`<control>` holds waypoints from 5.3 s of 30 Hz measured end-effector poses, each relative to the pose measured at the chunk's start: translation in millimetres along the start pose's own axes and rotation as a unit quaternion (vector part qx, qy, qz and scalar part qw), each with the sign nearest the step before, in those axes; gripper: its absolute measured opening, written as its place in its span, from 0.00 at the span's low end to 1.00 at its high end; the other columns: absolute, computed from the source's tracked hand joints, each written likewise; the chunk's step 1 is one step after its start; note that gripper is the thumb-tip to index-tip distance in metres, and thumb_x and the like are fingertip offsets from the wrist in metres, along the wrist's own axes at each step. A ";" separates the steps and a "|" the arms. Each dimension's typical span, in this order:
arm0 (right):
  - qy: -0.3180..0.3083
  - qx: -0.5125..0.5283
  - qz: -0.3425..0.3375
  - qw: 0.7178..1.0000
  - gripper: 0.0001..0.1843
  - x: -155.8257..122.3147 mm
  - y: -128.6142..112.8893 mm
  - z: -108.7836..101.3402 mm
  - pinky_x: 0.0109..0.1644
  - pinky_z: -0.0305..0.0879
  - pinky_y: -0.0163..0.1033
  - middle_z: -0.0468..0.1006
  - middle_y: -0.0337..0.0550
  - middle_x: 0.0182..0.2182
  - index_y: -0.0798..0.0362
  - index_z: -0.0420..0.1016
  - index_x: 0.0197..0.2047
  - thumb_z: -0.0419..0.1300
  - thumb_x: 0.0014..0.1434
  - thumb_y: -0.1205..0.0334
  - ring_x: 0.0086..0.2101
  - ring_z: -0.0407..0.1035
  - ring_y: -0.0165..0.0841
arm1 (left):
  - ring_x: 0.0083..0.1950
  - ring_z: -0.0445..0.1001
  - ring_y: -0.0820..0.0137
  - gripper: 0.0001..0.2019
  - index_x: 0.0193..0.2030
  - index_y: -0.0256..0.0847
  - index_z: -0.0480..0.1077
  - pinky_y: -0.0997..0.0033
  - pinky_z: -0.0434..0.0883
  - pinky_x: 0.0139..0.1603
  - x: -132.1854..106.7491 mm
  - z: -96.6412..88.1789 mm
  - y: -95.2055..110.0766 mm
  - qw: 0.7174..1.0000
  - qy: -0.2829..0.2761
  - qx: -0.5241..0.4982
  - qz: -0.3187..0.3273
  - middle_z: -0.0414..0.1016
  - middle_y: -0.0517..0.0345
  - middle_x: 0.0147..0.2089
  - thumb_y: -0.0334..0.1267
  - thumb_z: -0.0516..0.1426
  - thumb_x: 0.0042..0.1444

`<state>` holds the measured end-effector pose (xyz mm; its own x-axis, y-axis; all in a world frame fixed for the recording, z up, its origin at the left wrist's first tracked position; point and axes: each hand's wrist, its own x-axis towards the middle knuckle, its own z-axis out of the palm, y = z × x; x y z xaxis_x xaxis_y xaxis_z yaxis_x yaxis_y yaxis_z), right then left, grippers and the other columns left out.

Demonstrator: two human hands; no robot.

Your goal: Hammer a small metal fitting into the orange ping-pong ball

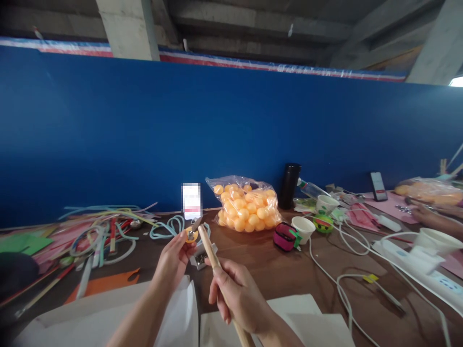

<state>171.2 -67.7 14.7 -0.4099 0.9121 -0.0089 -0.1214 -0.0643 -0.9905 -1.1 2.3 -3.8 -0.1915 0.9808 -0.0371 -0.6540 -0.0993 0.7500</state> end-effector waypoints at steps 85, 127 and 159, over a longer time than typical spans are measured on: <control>0.001 -0.069 -0.019 0.997 0.27 -1.9 5.7 3.1 0.16 0.51 0.27 0.72 0.36 0.24 0.58 0.65 0.56 0.50 0.65 0.45 0.14 0.57 0.20 | 0.26 0.70 0.75 0.07 0.33 0.31 0.73 0.75 0.74 0.28 -1.2 2.0 1.7 1.000 -0.003 -0.015 -0.013 0.70 0.56 0.27 0.35 0.62 0.52; 0.004 -0.057 -0.011 0.998 0.26 -0.2 6.6 3.7 0.15 0.50 0.27 0.72 0.36 0.23 0.58 0.65 0.55 0.50 0.65 0.45 0.13 0.57 0.20 | 0.26 0.71 0.76 0.19 0.39 0.32 0.76 0.76 0.73 0.27 -0.8 1.4 -0.7 0.999 0.010 0.029 0.014 0.74 0.56 0.30 0.42 0.68 0.42; 0.009 -0.043 -0.027 0.999 0.26 -0.3 8.4 3.7 0.15 0.51 0.27 0.72 0.36 0.23 0.59 0.64 0.56 0.51 0.65 0.47 0.13 0.57 0.20 | 0.24 0.70 0.76 0.04 0.33 0.32 0.70 0.77 0.73 0.25 -3.8 8.5 7.5 0.997 0.012 -0.067 -0.049 0.71 0.56 0.27 0.30 0.55 0.58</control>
<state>167.0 -70.0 6.9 -0.3894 0.9201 0.0422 -0.0649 0.0183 -0.9977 0.9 -0.8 7.6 -0.1382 0.9829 -0.1219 -0.7615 -0.0267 0.6477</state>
